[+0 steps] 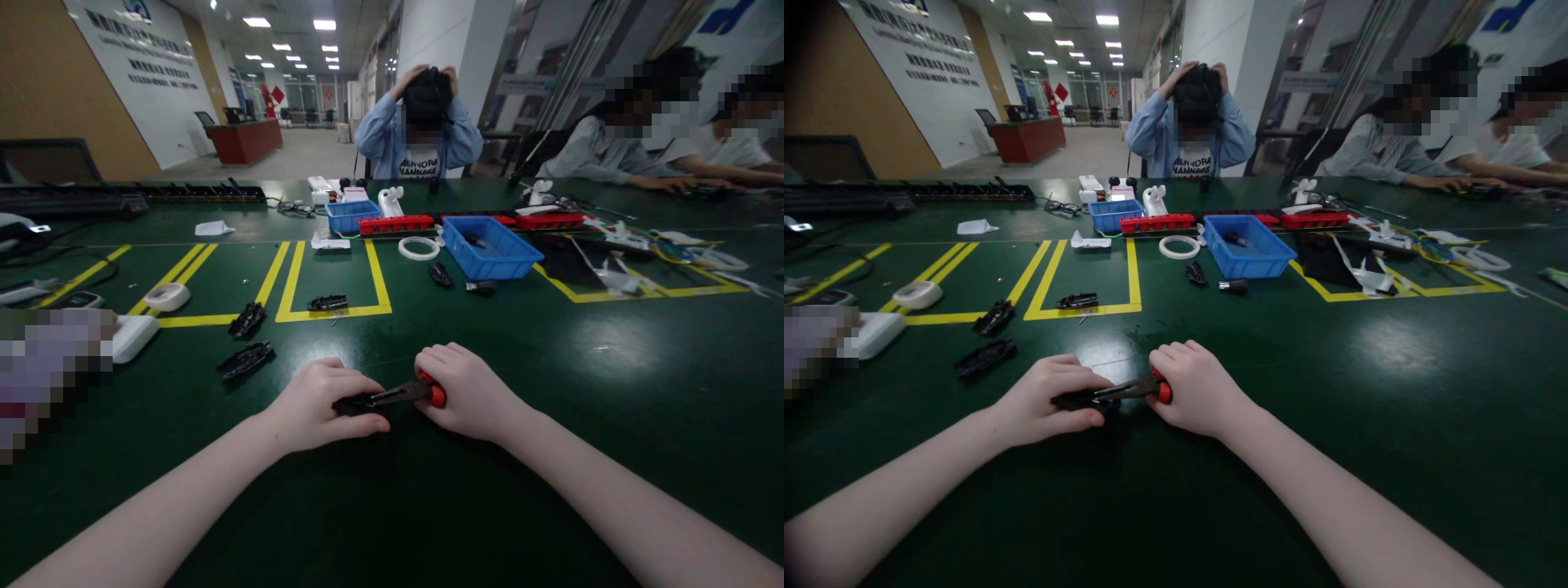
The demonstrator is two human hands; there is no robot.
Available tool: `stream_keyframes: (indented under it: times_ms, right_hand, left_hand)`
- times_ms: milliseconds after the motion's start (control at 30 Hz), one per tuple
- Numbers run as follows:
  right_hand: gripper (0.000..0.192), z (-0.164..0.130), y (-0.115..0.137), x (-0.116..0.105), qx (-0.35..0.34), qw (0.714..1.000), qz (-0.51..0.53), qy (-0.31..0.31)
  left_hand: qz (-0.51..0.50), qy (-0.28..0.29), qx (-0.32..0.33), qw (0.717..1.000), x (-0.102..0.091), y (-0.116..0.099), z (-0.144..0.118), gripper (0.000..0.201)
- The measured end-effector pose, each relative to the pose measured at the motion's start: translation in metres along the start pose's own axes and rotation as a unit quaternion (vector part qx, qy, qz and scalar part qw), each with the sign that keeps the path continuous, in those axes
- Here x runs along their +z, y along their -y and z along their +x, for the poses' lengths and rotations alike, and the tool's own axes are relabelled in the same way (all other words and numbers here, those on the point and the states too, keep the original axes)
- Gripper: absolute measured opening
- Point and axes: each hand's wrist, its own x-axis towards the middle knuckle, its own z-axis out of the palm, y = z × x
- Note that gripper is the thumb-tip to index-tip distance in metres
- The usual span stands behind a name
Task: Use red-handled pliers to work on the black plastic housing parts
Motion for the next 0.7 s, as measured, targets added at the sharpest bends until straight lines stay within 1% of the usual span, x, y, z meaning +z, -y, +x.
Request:
stream_keyframes:
  times_ms: [333, 500, 700]
  right_hand:
    - [0.015, 0.0002, 0.0001, 0.0009, -0.009, 1.0, 0.007, 0.002]
    - [0.016, 0.0004, 0.0011, 0.001, -0.008, 1.0, 0.009, 0.005]
    - [0.018, -0.0002, 0.0018, 0.0, 0.0, 1.0, 0.008, 0.003]
  left_hand:
    - [-0.008, 0.016, 0.024, 1.0, -0.0022, 0.0027, 0.0013, 0.032]
    - [-0.006, 0.009, 0.037, 0.999, -0.0028, 0.0037, 0.001, 0.033]
    - [0.019, -0.003, 0.039, 0.999, -0.0018, 0.003, 0.001, 0.035]
